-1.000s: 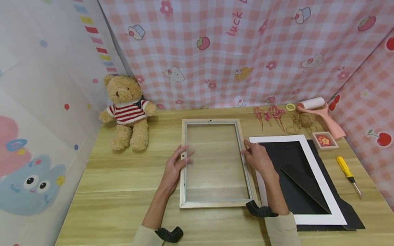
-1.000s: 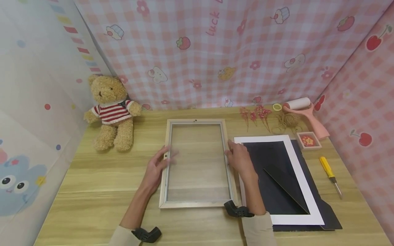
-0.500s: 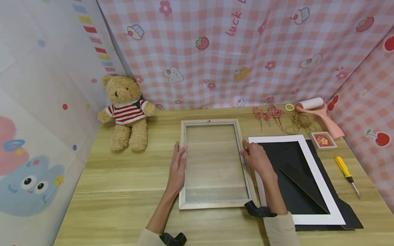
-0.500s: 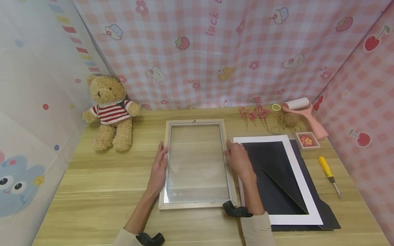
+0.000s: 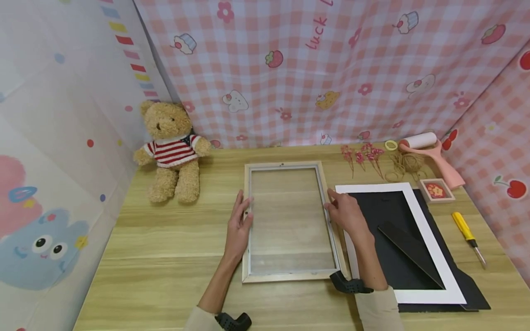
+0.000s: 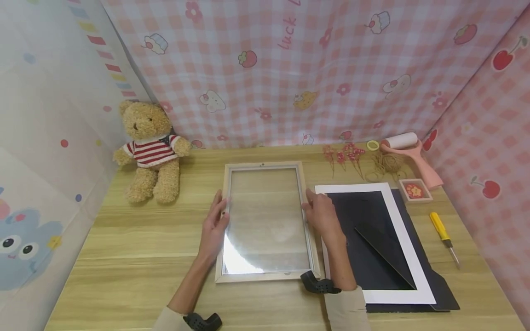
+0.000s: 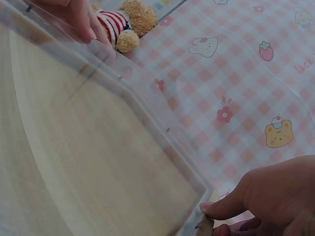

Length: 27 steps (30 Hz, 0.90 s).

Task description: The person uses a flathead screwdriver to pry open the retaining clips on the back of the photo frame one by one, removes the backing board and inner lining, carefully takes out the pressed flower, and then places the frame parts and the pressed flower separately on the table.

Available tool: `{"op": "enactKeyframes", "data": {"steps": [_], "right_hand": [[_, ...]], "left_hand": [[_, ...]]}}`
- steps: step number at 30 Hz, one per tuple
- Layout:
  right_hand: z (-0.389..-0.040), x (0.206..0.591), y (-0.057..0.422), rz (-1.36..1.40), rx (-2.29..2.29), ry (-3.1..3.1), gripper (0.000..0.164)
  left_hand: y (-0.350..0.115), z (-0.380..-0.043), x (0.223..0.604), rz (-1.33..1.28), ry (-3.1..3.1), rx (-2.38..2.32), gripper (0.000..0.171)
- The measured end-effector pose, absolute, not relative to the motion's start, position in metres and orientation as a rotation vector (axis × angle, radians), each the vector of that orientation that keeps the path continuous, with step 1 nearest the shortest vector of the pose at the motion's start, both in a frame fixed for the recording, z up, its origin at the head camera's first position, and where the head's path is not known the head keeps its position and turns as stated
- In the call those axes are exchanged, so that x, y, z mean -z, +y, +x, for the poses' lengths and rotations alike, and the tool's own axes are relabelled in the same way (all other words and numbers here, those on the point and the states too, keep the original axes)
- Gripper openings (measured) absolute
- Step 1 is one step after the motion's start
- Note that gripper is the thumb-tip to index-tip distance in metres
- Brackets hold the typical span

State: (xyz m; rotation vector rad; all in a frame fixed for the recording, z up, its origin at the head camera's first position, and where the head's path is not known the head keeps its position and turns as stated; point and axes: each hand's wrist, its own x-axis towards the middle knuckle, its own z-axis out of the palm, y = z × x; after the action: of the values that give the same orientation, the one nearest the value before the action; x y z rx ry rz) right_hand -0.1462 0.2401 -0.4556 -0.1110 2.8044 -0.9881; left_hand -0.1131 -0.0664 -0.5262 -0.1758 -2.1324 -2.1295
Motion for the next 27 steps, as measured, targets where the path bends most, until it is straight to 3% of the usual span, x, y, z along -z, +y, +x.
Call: {"op": "enactKeyframes", "data": {"steps": [6, 14, 27], "right_hand": [[-0.146, 0.454, 0.243, -0.125, 1.013, 2.807, 0.054], [-0.14, 0.443, 0.247, -0.232, 1.113, 2.843, 0.032], [-0.134, 0.425, 0.255, -0.346, 1.175, 2.636, 0.046]], "left_hand": [[-0.068, -0.114, 0.523, -0.128, -1.978, 2.324, 0.044], [-0.069, -0.114, 0.519, -0.064, -1.878, 2.485, 0.046], [-0.068, -0.12, 0.543, -0.237, -2.133, 2.05, 0.054]]}}
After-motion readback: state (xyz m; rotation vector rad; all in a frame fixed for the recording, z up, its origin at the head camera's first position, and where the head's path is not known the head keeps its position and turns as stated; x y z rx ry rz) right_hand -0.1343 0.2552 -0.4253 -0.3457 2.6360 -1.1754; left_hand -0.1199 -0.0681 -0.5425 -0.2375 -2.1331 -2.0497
